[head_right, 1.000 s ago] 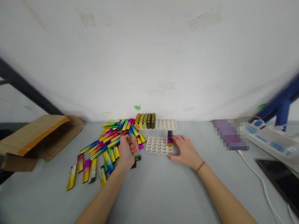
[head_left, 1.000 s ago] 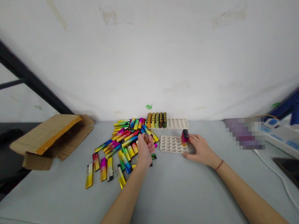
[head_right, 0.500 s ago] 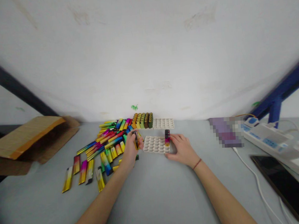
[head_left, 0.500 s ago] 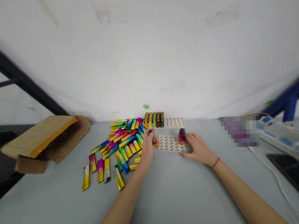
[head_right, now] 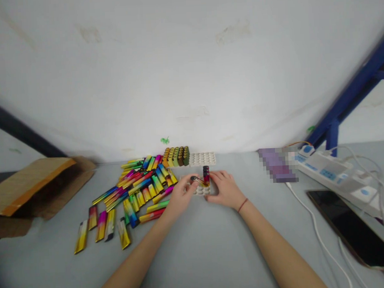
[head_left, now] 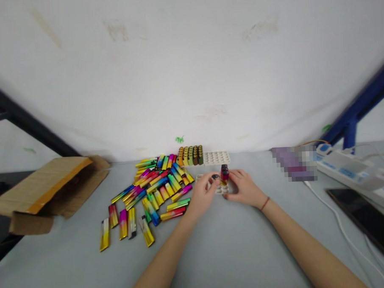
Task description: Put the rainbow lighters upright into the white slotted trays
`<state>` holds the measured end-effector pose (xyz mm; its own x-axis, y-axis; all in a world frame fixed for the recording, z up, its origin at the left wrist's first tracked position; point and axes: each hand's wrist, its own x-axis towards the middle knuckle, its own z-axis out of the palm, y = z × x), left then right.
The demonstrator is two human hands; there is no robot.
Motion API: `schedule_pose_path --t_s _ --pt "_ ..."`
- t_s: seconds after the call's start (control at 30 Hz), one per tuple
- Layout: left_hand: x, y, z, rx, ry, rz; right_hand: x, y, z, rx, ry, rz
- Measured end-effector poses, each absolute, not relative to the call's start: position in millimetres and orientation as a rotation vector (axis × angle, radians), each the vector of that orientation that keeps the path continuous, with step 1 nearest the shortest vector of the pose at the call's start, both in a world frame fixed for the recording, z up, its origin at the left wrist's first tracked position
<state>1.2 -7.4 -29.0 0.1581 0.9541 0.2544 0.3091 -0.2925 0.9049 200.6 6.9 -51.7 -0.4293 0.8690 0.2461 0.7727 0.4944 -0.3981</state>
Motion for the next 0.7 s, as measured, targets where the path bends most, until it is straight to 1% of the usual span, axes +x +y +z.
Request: schedule_pose_path --t_s 0.2,0.4,0.7 --pt "5 -3 -28 1.798 1.197 1.087 200 8 -53 -1.358 -2.322 0.312" --pt "5 3 -22 2.045 1.196 0.994 201 11 -57 -1.332 -2.304 0.332" --pt "5 -2 -35 2.065 1.272 1.059 200 10 -57 -1.327 -2.296 0.335"
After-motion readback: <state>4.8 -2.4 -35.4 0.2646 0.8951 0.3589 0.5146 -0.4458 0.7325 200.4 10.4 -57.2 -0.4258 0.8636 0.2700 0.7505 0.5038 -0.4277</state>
